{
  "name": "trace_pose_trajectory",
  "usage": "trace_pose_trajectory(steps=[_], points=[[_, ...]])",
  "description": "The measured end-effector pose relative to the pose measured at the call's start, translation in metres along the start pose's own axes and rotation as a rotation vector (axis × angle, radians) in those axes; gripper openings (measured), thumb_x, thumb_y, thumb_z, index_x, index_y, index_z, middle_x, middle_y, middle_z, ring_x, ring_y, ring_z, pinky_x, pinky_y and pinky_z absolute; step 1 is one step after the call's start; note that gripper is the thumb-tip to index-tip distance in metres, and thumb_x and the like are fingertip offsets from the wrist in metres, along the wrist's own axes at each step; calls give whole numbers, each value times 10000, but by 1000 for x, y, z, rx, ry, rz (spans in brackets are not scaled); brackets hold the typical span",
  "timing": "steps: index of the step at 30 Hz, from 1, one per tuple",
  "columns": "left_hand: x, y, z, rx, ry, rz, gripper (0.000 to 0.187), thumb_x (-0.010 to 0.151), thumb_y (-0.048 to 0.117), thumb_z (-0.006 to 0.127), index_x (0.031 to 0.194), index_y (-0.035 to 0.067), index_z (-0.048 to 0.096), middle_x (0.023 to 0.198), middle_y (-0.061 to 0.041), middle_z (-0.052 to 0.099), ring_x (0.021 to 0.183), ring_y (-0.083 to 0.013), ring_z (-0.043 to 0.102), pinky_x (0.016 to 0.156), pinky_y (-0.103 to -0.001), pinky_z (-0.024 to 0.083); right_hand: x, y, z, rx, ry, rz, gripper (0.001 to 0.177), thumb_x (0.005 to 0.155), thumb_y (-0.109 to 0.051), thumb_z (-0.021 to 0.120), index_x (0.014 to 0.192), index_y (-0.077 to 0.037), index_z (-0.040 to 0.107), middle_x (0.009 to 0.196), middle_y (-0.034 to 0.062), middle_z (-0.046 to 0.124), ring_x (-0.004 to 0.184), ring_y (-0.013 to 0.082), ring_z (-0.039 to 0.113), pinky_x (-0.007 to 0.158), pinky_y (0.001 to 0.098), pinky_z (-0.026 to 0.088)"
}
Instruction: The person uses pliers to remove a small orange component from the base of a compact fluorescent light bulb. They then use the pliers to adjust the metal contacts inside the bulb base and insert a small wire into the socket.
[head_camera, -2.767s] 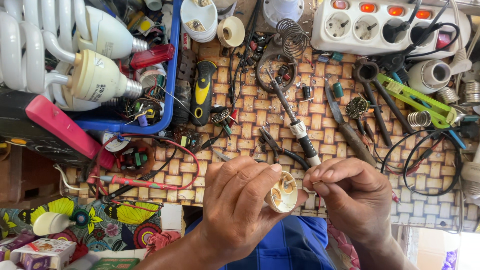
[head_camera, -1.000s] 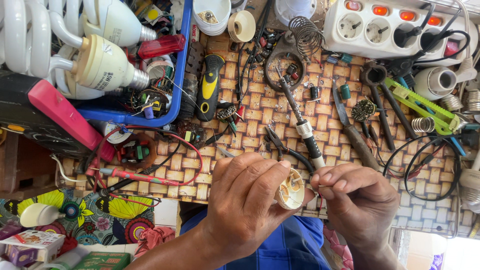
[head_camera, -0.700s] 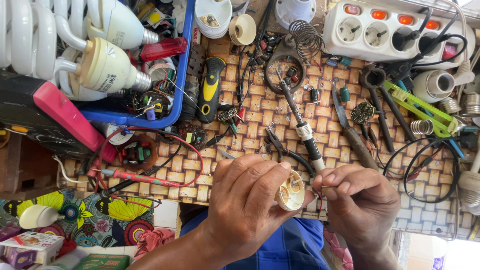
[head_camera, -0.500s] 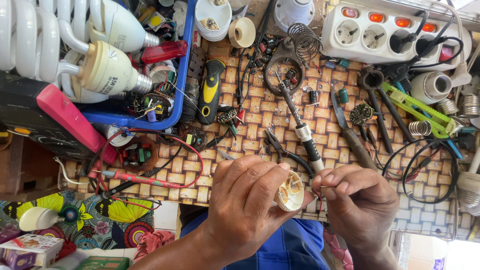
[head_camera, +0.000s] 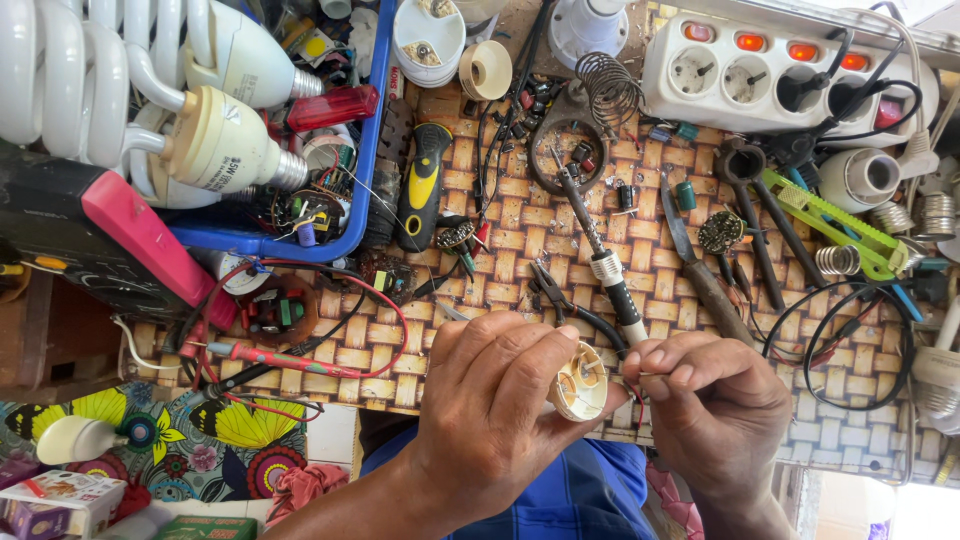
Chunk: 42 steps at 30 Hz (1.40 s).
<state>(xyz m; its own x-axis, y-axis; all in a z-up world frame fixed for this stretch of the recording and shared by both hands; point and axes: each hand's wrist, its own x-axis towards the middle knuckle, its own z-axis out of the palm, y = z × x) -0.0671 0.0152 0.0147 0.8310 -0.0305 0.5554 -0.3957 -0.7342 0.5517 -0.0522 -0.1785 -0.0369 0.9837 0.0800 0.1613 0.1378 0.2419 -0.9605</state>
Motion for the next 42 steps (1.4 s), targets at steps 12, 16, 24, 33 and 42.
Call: trace_pose_trajectory(steps=[12,16,24,33,42], points=[[1,0,1,-26,6,-6,426,871,350,831,1038,30,605,959,-93,666,899,-279,662,846,-385,496,0,0,1,29,-7,18,191,839,31,696,899,-122,598,911,82,654,857,219,705,882,349,617],[2,0,2,-39,16,-8,431,867,357,826,1038,30,603,962,-88,665,890,-274,656,852,-390,501,2,0,3,37,-7,18,184,839,17,703,893,-129,605,907,79,655,837,212,703,877,351,613],[0,1,3,-142,15,-75,445,815,300,874,1051,57,585,1004,-64,664,907,-264,654,890,-383,517,2,1,7,93,6,28,171,834,36,699,895,-103,622,894,91,643,807,212,668,831,352,596],[-5,2,7,-300,-33,-144,479,766,299,872,1047,39,585,980,-70,656,1003,-303,668,949,-413,553,3,2,3,203,-7,121,175,853,69,660,913,-82,598,907,107,621,775,234,650,772,334,574],[-7,7,11,-243,-89,-183,518,761,330,863,1078,33,581,1006,-75,666,908,-250,668,892,-368,539,5,9,2,397,-62,231,169,851,87,658,933,-54,615,911,122,632,771,240,648,790,339,545]])
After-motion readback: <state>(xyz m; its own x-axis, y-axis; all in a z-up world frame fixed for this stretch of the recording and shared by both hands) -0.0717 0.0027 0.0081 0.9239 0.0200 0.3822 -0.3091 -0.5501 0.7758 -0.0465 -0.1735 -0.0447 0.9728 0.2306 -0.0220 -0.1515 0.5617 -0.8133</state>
